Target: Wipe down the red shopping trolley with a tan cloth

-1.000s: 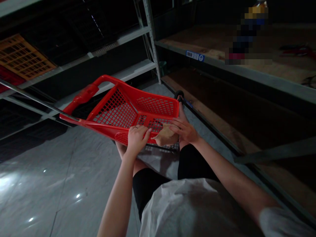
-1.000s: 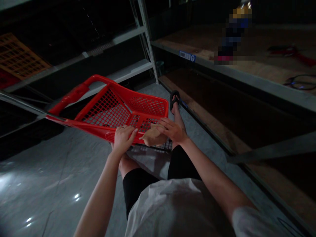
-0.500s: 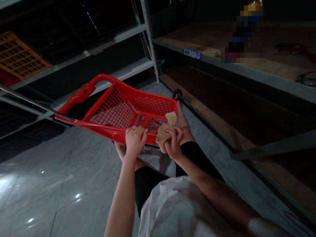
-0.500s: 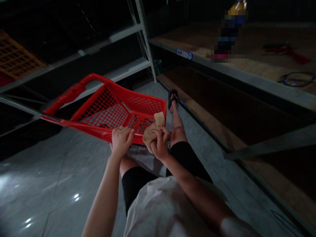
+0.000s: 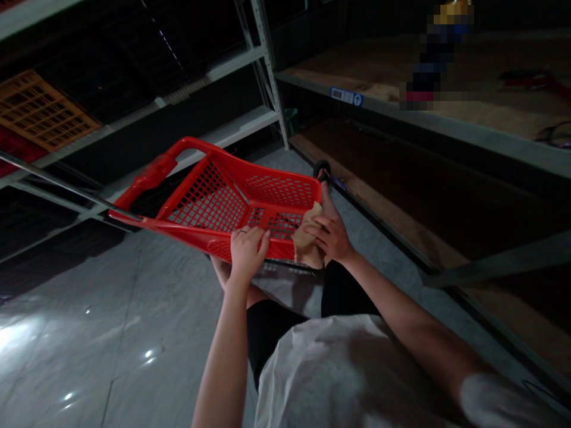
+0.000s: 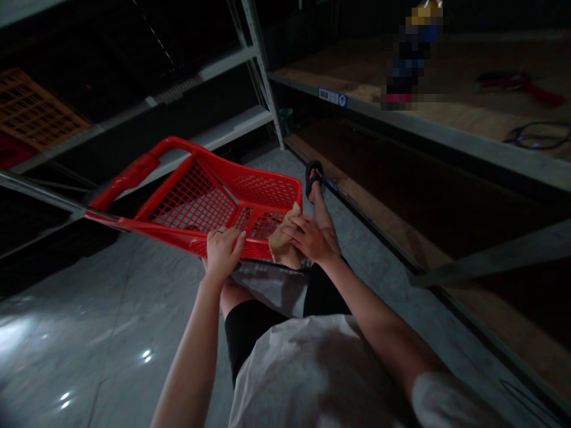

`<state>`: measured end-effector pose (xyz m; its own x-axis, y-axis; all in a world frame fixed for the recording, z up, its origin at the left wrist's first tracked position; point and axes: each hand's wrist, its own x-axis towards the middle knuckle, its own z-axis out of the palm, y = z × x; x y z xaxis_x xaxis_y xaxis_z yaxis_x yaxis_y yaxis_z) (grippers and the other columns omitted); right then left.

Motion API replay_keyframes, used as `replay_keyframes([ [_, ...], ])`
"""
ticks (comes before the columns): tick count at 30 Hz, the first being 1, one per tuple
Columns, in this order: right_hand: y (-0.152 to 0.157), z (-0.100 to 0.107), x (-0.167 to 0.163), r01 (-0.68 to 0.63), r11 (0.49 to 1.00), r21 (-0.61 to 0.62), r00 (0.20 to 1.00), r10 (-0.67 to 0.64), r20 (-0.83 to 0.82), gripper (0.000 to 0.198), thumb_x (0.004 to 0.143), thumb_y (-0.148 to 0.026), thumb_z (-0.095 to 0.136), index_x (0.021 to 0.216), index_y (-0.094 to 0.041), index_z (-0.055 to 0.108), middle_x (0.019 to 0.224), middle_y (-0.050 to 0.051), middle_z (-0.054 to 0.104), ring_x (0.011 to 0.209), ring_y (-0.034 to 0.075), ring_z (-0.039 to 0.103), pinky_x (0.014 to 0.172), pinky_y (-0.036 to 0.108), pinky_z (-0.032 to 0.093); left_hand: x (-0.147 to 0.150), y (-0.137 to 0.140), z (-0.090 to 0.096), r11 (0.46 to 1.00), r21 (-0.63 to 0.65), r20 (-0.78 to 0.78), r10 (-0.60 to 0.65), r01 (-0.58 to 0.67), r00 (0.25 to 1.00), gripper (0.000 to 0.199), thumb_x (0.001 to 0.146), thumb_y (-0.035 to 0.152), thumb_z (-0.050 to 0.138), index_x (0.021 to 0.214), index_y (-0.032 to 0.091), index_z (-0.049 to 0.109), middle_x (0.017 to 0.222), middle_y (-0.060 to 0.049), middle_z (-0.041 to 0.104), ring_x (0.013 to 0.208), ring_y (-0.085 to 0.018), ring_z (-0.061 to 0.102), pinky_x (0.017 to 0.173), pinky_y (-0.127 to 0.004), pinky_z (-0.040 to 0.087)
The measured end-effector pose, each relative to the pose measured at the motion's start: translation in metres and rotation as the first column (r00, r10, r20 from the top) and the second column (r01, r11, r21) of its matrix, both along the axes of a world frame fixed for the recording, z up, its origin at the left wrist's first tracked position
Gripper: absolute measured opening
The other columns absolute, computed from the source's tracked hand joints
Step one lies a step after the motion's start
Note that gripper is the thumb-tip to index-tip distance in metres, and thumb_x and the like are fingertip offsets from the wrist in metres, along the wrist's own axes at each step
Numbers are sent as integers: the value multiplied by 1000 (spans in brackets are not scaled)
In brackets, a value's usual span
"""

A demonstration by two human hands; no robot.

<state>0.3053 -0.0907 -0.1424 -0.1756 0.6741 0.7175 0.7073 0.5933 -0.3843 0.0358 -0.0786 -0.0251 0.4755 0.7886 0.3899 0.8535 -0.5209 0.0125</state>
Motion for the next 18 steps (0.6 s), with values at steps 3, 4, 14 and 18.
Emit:
replay_keyframes([
  [3,30,11,22,10,999,-42,996,-14,-89,29,100,-33,52,121,-32,72,117,6,67,110,24,59,101,42,48,1,4,0,1000,-2,-10,12,-12,1000,36,105,34,42,77,22,61,80,-3,70,83,-22,59,82,-38,35],
  [4,40,16,27,26,998,-58,990,-34,-134,30,100,-31,52,120,-31,73,116,5,67,110,23,59,102,42,49,0,5,0,1000,-3,-18,14,-14,1000,36,105,34,42,77,22,61,80,-2,70,83,-22,60,82,-38,36],
  [14,-30,24,-65,279,941,-193,763,-339,-551,36,88,-8,50,107,-27,73,111,6,60,110,21,60,99,38,52,46,-15,11,994,-84,-179,-79,65,981,36,105,30,38,86,20,68,87,-6,74,84,-23,65,79,-37,39],
  [18,-52,17,-81,200,956,-215,746,-291,-599,33,85,-9,49,104,-26,70,110,6,59,108,20,60,94,34,54,70,-25,7,989,-116,-194,-117,96,974,38,104,32,39,82,20,68,78,-7,73,72,-22,64,69,-37,36],
])
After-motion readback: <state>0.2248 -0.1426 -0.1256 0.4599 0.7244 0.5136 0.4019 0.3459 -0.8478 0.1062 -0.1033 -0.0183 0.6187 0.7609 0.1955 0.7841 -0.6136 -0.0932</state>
